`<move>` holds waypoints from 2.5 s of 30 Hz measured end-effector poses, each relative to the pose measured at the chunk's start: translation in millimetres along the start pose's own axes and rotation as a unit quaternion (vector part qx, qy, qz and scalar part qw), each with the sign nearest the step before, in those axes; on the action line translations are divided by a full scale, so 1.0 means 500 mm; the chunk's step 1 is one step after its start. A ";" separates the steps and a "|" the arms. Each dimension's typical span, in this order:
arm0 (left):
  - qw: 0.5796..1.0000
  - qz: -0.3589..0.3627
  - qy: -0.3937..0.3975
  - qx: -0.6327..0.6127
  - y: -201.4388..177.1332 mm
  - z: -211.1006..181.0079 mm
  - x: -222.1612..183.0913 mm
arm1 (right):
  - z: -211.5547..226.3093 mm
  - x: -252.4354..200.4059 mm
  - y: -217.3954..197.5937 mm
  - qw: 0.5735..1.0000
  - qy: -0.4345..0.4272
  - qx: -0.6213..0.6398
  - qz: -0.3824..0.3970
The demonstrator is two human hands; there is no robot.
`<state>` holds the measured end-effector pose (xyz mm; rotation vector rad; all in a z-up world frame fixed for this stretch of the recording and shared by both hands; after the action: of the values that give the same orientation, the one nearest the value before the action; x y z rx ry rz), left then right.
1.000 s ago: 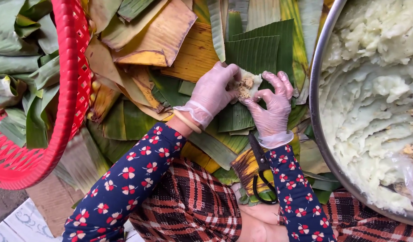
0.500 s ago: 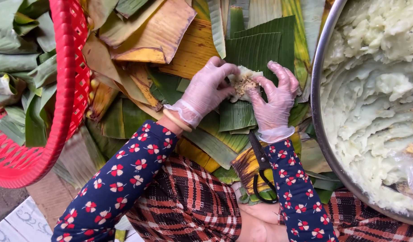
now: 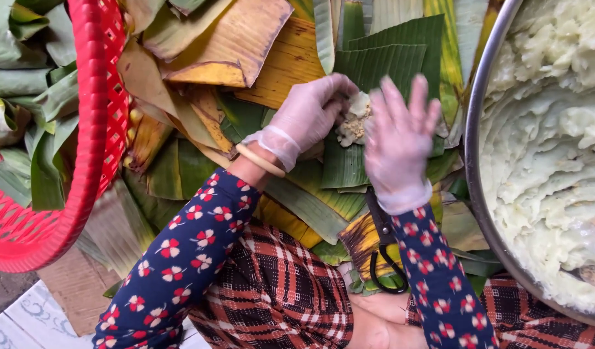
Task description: Portioning mashed dough onto banana leaves, adding filling, and folding the leaves to wrap the dough balls.
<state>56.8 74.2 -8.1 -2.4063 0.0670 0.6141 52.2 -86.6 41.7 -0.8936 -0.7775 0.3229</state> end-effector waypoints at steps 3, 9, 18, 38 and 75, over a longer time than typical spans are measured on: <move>0.986 -0.097 0.073 0.115 -0.118 -0.058 -0.033 | 0.020 0.067 0.142 0.894 0.168 -0.139 0.391; 0.971 -0.118 0.131 0.159 -0.203 -0.091 -0.041 | 0.002 0.132 0.182 0.909 0.199 -0.057 0.362; 0.990 -0.052 0.047 0.120 -0.125 -0.021 -0.093 | -0.026 0.069 0.145 0.900 0.236 0.033 0.364; 0.967 -0.161 0.168 0.103 -0.173 -0.066 -0.167 | -0.015 0.145 0.177 0.924 0.222 -0.012 0.311; 0.945 -0.074 0.179 0.264 -0.088 -0.019 -0.087 | -0.037 -0.024 0.120 0.913 0.062 -0.047 0.401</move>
<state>30.6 98.8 43.3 -1.9435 0.1785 0.0626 60.6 -67.6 -18.9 -1.2908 -0.2718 0.9475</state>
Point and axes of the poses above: each hand's wrist, its own x-axis towards the middle knuckle, its own y-axis out of the palm, z = x × y, the point moved 8 cm from there along x, towards the middle knuckle, and after that the axes turned 14 degrees about x, right-handed, at the moved point
